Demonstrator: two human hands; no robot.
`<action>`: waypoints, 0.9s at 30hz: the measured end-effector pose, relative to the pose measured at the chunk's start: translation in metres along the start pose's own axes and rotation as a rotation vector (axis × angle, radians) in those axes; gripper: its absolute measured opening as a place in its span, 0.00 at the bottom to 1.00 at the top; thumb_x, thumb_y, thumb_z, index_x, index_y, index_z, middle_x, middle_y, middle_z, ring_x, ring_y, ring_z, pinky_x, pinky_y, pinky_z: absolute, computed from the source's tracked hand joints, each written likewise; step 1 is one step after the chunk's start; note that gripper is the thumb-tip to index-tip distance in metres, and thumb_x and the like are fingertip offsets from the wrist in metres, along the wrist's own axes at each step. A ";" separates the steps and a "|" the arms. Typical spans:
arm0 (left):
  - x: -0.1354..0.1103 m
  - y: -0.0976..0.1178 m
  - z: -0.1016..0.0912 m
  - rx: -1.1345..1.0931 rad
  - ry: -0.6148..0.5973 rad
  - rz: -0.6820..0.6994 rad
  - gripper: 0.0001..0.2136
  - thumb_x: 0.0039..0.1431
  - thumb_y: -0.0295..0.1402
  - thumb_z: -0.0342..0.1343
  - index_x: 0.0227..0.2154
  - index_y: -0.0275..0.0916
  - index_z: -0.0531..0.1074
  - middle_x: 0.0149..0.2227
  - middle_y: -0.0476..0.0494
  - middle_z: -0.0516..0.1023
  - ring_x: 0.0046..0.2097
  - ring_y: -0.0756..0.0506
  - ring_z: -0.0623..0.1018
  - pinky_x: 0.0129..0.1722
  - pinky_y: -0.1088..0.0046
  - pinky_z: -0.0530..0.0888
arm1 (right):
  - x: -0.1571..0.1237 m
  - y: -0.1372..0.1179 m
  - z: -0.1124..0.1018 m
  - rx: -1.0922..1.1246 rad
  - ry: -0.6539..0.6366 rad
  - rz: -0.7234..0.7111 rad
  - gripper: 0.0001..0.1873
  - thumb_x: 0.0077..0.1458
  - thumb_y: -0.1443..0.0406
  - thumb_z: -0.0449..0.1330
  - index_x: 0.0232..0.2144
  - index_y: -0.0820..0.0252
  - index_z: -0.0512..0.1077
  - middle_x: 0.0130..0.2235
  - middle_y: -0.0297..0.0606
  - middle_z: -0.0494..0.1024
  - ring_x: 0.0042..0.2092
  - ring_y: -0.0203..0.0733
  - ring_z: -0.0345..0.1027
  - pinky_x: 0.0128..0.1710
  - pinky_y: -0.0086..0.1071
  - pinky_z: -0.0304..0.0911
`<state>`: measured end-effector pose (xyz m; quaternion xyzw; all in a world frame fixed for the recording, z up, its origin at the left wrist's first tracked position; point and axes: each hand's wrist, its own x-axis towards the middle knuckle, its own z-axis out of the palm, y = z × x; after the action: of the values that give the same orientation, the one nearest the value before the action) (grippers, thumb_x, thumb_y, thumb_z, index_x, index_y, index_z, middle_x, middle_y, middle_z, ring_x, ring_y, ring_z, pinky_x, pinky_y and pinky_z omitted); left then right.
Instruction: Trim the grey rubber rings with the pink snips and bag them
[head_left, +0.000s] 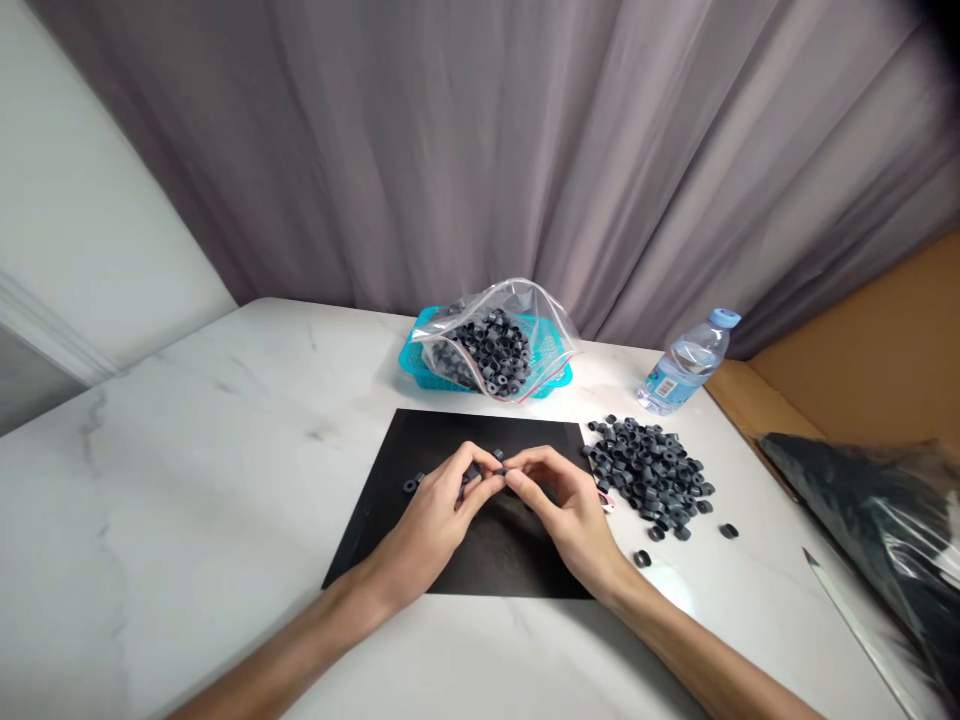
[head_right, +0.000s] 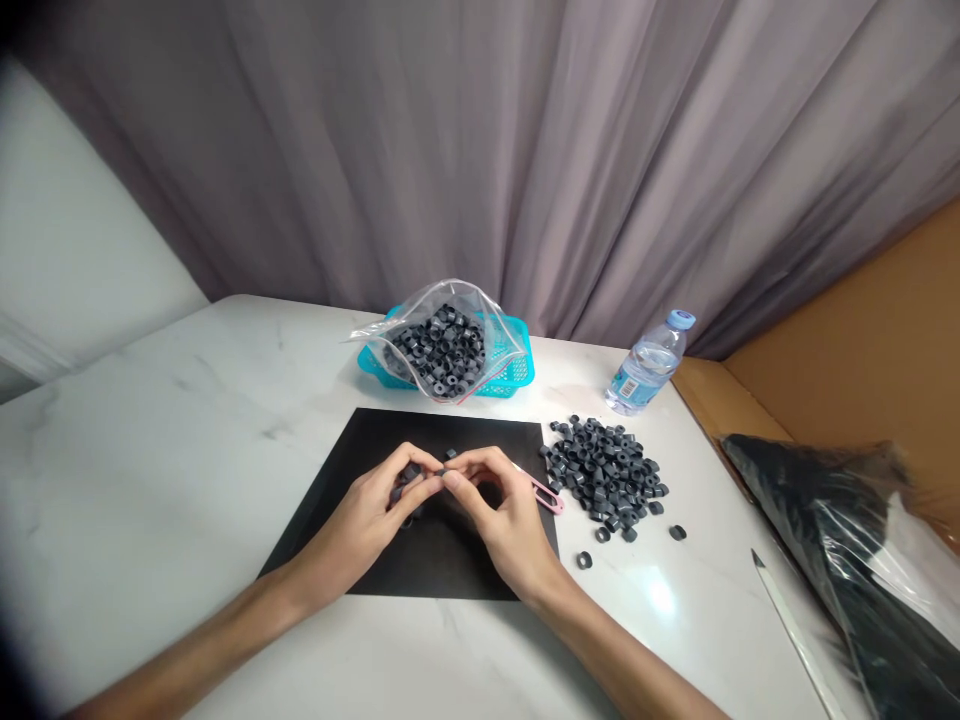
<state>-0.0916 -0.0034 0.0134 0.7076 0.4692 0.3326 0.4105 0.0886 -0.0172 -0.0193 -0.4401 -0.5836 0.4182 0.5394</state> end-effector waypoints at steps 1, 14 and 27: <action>0.000 -0.001 0.000 0.006 -0.001 0.008 0.09 0.69 0.42 0.53 0.39 0.44 0.72 0.37 0.51 0.78 0.38 0.46 0.76 0.41 0.70 0.70 | 0.000 0.000 0.001 -0.008 -0.015 -0.002 0.11 0.62 0.55 0.64 0.38 0.56 0.76 0.38 0.37 0.78 0.41 0.42 0.73 0.44 0.35 0.68; 0.001 0.011 -0.010 -0.788 -0.161 -0.336 0.12 0.67 0.42 0.58 0.36 0.37 0.77 0.37 0.48 0.73 0.30 0.54 0.61 0.31 0.81 0.65 | 0.005 0.004 -0.016 0.197 0.133 0.022 0.11 0.62 0.56 0.64 0.37 0.58 0.72 0.38 0.37 0.78 0.38 0.40 0.75 0.45 0.36 0.71; -0.003 0.011 -0.009 -1.108 -0.072 -0.497 0.10 0.65 0.33 0.63 0.37 0.29 0.80 0.38 0.37 0.76 0.29 0.56 0.62 0.27 0.87 0.66 | 0.043 -0.054 -0.019 -0.464 0.225 -0.639 0.05 0.64 0.69 0.61 0.41 0.56 0.74 0.41 0.39 0.78 0.44 0.44 0.75 0.47 0.41 0.72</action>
<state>-0.0964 -0.0065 0.0271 0.2689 0.3632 0.3973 0.7987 0.1029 0.0107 0.0450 -0.3896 -0.7070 0.0363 0.5891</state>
